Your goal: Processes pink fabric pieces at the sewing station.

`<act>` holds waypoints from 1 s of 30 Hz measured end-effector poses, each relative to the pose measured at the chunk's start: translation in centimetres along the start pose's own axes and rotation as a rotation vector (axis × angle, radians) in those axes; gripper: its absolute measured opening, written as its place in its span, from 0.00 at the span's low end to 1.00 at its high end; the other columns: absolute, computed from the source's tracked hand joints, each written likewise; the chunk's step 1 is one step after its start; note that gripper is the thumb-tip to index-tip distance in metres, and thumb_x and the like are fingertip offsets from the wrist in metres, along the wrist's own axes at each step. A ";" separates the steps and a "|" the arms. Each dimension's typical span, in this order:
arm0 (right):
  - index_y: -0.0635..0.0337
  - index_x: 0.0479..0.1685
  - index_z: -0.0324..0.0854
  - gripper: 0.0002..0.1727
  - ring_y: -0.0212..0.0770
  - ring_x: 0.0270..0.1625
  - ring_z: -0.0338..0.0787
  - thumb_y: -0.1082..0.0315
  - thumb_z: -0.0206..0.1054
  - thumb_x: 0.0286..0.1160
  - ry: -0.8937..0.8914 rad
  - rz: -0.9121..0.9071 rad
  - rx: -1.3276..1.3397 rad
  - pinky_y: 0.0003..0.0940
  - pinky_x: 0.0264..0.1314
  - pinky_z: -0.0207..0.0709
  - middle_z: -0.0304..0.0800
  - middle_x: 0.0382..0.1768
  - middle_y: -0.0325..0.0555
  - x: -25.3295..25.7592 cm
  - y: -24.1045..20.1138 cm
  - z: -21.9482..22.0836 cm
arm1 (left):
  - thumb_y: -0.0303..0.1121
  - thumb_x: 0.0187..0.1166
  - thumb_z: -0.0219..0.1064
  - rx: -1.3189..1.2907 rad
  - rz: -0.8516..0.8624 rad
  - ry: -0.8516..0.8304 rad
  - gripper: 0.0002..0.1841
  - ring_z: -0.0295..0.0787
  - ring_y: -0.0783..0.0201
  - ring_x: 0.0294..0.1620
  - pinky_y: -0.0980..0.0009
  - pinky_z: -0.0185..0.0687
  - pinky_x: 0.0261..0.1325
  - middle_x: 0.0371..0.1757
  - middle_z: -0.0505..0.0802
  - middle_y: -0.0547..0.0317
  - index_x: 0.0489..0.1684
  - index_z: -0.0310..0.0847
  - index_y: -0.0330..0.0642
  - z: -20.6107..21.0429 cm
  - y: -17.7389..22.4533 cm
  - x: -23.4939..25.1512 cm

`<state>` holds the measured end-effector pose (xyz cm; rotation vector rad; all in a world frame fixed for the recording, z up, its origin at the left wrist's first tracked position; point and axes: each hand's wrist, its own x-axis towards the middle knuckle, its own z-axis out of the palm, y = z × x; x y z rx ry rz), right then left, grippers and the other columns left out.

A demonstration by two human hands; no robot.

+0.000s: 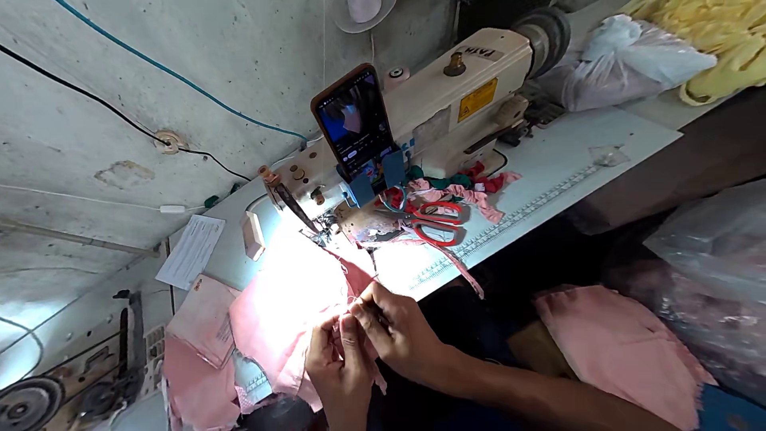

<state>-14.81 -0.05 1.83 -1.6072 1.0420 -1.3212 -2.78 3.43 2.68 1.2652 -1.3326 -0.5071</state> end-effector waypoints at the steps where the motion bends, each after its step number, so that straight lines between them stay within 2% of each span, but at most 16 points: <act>1: 0.60 0.43 0.82 0.11 0.25 0.29 0.81 0.62 0.62 0.86 -0.021 -0.024 -0.006 0.20 0.32 0.76 0.84 0.28 0.38 0.0 -0.1 -0.3 | 0.31 0.84 0.64 -0.009 -0.003 -0.012 0.07 0.86 0.80 0.25 0.84 0.86 0.30 0.28 0.90 0.69 0.42 0.83 0.35 -0.1 0.1 0.1; 4: 0.59 0.41 0.84 0.14 0.20 0.28 0.77 0.58 0.63 0.87 -0.092 0.103 0.106 0.16 0.31 0.71 0.82 0.27 0.33 1.2 0.3 -1.3 | 0.31 0.85 0.64 -0.021 -0.018 -0.025 0.09 0.85 0.79 0.25 0.83 0.84 0.29 0.27 0.89 0.68 0.40 0.84 0.34 -0.2 -0.2 0.4; 7: 0.56 0.38 0.82 0.16 0.19 0.27 0.76 0.54 0.62 0.88 -0.111 0.246 0.227 0.16 0.30 0.69 0.78 0.26 0.30 0.9 0.1 -1.4 | 0.28 0.85 0.63 -0.077 -0.130 -0.022 0.08 0.87 0.78 0.26 0.82 0.87 0.31 0.27 0.91 0.66 0.40 0.85 0.33 -0.2 0.0 1.0; 9: 0.54 0.42 0.80 0.17 0.21 0.27 0.74 0.51 0.57 0.91 -0.139 0.292 0.316 0.17 0.29 0.67 0.75 0.26 0.30 -0.1 -0.3 -1.7 | 0.27 0.85 0.64 -0.103 -0.164 -0.027 0.07 0.88 0.78 0.27 0.82 0.86 0.32 0.28 0.92 0.66 0.40 0.86 0.33 -0.3 0.3 1.3; 11: 0.53 0.47 0.77 0.20 0.22 0.24 0.67 0.49 0.47 0.94 -0.194 0.297 0.400 0.18 0.25 0.60 0.68 0.25 0.28 -1.0 -0.4 -1.9 | 0.27 0.84 0.64 -0.129 -0.185 -0.041 0.07 0.88 0.77 0.28 0.82 0.86 0.33 0.29 0.93 0.65 0.41 0.88 0.32 -0.2 0.6 1.5; 13: 0.51 0.48 0.76 0.20 0.22 0.22 0.64 0.51 0.41 0.94 -0.237 0.329 0.440 0.18 0.24 0.57 0.65 0.24 0.27 -1.3 -0.5 -2.1 | 0.26 0.84 0.64 -0.166 -0.198 -0.059 0.07 0.89 0.76 0.28 0.81 0.88 0.34 0.29 0.93 0.65 0.41 0.88 0.32 0.0 0.7 1.7; 15: 0.50 0.46 0.76 0.19 0.22 0.22 0.64 0.52 0.42 0.94 -0.260 0.372 0.489 0.18 0.23 0.58 0.66 0.24 0.27 -0.9 -0.6 -2.4 | 0.25 0.84 0.65 -0.194 -0.203 -0.072 0.07 0.90 0.76 0.29 0.80 0.89 0.36 0.29 0.93 0.65 0.40 0.89 0.32 0.4 0.8 2.2; 17: 0.50 0.43 0.76 0.19 0.20 0.21 0.63 0.54 0.41 0.93 -0.271 0.425 0.576 0.16 0.22 0.56 0.67 0.23 0.25 -1.1 -0.7 -2.6 | 0.25 0.83 0.65 -0.191 -0.217 -0.076 0.07 0.88 0.77 0.27 0.80 0.87 0.34 0.27 0.92 0.66 0.37 0.89 0.34 0.4 1.1 2.0; 21: 0.51 0.42 0.76 0.19 0.19 0.19 0.61 0.57 0.40 0.93 -0.324 0.502 0.675 0.14 0.20 0.54 0.66 0.21 0.27 -1.1 -0.7 -3.0 | 0.26 0.83 0.64 -0.172 -0.193 -0.089 0.06 0.88 0.77 0.28 0.79 0.87 0.34 0.29 0.92 0.68 0.43 0.88 0.37 0.4 1.2 1.9; 30: 0.51 0.37 0.77 0.18 0.21 0.17 0.60 0.59 0.45 0.93 -0.246 0.509 0.605 0.15 0.19 0.53 0.64 0.19 0.28 -0.5 -1.0 -2.8 | 0.27 0.85 0.64 -0.133 -0.134 -0.114 0.07 0.87 0.76 0.28 0.79 0.85 0.33 0.31 0.92 0.66 0.47 0.88 0.36 0.3 1.1 2.1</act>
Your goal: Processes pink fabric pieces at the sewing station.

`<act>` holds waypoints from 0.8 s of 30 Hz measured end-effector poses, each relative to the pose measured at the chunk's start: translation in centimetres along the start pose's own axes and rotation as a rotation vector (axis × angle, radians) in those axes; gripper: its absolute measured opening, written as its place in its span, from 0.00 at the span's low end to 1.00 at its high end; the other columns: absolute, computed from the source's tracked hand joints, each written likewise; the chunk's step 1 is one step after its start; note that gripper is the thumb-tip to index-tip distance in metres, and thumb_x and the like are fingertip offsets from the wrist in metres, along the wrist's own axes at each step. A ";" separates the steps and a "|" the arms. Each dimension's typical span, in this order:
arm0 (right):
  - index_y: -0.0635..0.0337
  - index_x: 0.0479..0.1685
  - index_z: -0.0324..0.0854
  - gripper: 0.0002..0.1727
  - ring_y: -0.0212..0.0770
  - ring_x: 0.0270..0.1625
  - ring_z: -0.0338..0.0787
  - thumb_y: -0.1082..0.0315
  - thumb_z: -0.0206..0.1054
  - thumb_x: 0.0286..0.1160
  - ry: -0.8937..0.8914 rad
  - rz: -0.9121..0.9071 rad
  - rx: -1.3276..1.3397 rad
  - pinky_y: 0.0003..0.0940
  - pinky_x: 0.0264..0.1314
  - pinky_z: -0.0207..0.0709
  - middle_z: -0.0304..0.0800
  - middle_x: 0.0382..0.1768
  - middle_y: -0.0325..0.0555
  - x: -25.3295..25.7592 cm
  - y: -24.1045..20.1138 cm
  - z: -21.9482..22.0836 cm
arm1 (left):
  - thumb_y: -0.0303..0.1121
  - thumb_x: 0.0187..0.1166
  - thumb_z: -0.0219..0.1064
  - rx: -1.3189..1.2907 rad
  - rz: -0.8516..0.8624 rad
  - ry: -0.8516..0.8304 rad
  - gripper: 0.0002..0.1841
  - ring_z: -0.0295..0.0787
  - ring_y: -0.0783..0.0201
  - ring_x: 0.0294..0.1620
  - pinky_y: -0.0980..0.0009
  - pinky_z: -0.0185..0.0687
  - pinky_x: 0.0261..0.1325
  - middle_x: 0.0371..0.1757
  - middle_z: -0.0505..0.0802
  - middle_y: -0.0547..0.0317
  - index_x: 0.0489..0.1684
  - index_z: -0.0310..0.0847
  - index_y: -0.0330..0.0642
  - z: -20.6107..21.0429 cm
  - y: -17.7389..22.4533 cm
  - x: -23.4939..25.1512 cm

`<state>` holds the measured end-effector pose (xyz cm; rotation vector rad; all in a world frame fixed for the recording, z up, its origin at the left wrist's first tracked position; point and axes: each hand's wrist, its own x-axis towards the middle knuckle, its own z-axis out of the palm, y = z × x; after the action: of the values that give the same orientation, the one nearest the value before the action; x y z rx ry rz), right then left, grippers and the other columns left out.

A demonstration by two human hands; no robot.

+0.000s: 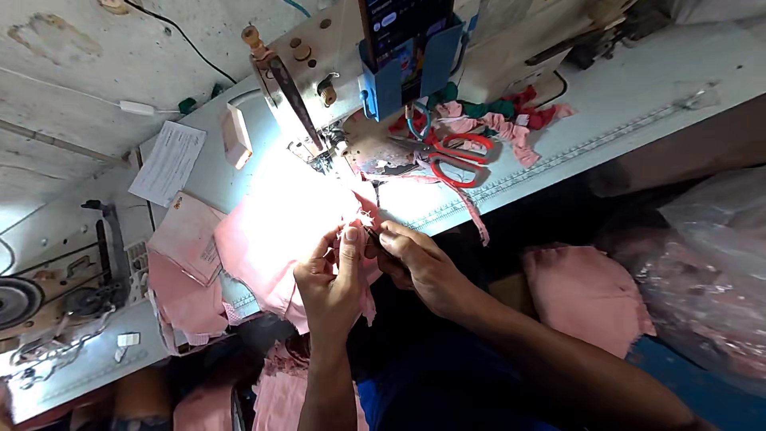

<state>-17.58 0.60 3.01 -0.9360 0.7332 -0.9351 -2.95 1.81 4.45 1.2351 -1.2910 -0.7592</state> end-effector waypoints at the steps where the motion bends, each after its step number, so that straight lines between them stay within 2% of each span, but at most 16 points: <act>1: 0.51 0.37 0.77 0.17 0.21 0.17 0.60 0.59 0.46 0.93 0.004 -0.002 -0.009 0.15 0.19 0.52 0.64 0.19 0.29 0.0 0.0 0.0 | 0.27 0.85 0.65 0.017 0.007 0.001 0.07 0.86 0.76 0.28 0.79 0.85 0.33 0.31 0.92 0.66 0.47 0.88 0.36 0.0 0.0 0.0; 7: 0.51 0.38 0.79 0.16 0.23 0.18 0.62 0.58 0.49 0.92 0.045 -0.038 -0.136 0.17 0.20 0.54 0.65 0.19 0.30 0.2 -0.1 0.0 | 0.28 0.85 0.64 0.051 0.014 -0.017 0.08 0.88 0.74 0.28 0.78 0.86 0.32 0.31 0.92 0.64 0.47 0.89 0.35 -0.1 -0.3 -0.1; 11: 0.52 0.35 0.78 0.16 0.24 0.19 0.65 0.58 0.52 0.91 0.076 -0.085 -0.214 0.19 0.22 0.58 0.66 0.19 0.30 0.4 0.2 0.0 | 0.26 0.84 0.65 0.058 0.015 -0.024 0.08 0.92 0.71 0.35 0.74 0.91 0.42 0.34 0.94 0.60 0.46 0.89 0.32 -0.1 -0.3 -0.1; 13: 0.53 0.34 0.77 0.15 0.21 0.22 0.68 0.59 0.52 0.91 0.089 -0.212 -0.248 0.17 0.24 0.62 0.69 0.20 0.28 0.3 0.4 0.0 | 0.27 0.83 0.65 0.080 0.036 -0.023 0.09 0.91 0.72 0.33 0.77 0.91 0.40 0.33 0.94 0.60 0.43 0.89 0.30 0.0 -0.4 0.0; 16: 0.57 0.41 0.78 0.16 0.16 0.24 0.70 0.57 0.51 0.92 0.120 -0.440 -0.309 0.13 0.26 0.64 0.71 0.23 0.27 0.3 0.5 0.2 | 0.27 0.83 0.64 0.090 0.037 0.006 0.09 0.88 0.77 0.27 0.81 0.87 0.32 0.29 0.92 0.64 0.41 0.88 0.30 0.0 -0.5 0.2; 17: 0.59 0.44 0.79 0.18 0.16 0.26 0.72 0.54 0.53 0.91 0.165 -0.455 -0.375 0.14 0.27 0.67 0.74 0.25 0.28 0.4 0.5 0.2 | 0.27 0.83 0.64 0.086 0.028 0.014 0.09 0.87 0.77 0.27 0.81 0.86 0.31 0.29 0.92 0.64 0.41 0.88 0.31 -0.1 -0.4 0.1; 18: 0.59 0.49 0.80 0.23 0.18 0.28 0.75 0.45 0.57 0.88 0.208 -0.428 -0.455 0.16 0.29 0.71 0.78 0.28 0.30 0.5 0.5 0.1 | 0.27 0.83 0.64 0.087 0.024 0.020 0.08 0.88 0.77 0.27 0.81 0.86 0.31 0.29 0.92 0.64 0.42 0.89 0.31 -0.2 -0.4 0.1; 19: 0.58 0.52 0.80 0.30 0.20 0.28 0.74 0.36 0.60 0.82 0.245 -0.374 -0.526 0.19 0.29 0.71 0.78 0.29 0.30 0.8 0.3 0.0 | 0.28 0.82 0.65 0.092 0.032 0.021 0.08 0.88 0.78 0.28 0.82 0.86 0.32 0.30 0.93 0.65 0.42 0.89 0.31 -0.3 -0.4 0.0; 21: 0.54 0.54 0.80 0.35 0.23 0.25 0.71 0.29 0.62 0.76 0.256 -0.296 -0.643 0.23 0.26 0.68 0.75 0.26 0.29 1.4 0.0 -0.1 | 0.29 0.82 0.65 0.117 0.074 0.002 0.09 0.89 0.78 0.30 0.82 0.87 0.35 0.32 0.93 0.65 0.43 0.89 0.32 -0.5 -0.6 0.0; 22: 0.55 0.52 0.81 0.32 0.25 0.24 0.73 0.32 0.61 0.79 0.230 -0.305 -0.688 0.25 0.27 0.70 0.76 0.25 0.31 1.8 -0.1 -0.2 | 0.29 0.82 0.65 0.140 0.097 -0.015 0.09 0.89 0.78 0.31 0.82 0.88 0.37 0.32 0.94 0.65 0.43 0.89 0.31 -0.7 -0.7 -0.1; 24: 0.58 0.47 0.82 0.23 0.30 0.27 0.80 0.45 0.60 0.88 0.170 -0.422 -0.752 0.29 0.30 0.76 0.82 0.26 0.37 2.4 0.1 -0.5 | 0.30 0.84 0.64 0.178 0.120 -0.030 0.10 0.88 0.78 0.30 0.81 0.88 0.35 0.31 0.93 0.65 0.44 0.88 0.32 -0.9 -0.6 -0.3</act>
<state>-17.00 -1.70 2.44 -1.7337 1.0895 -1.1346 -2.05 2.12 3.90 1.2783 -1.4686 -0.5888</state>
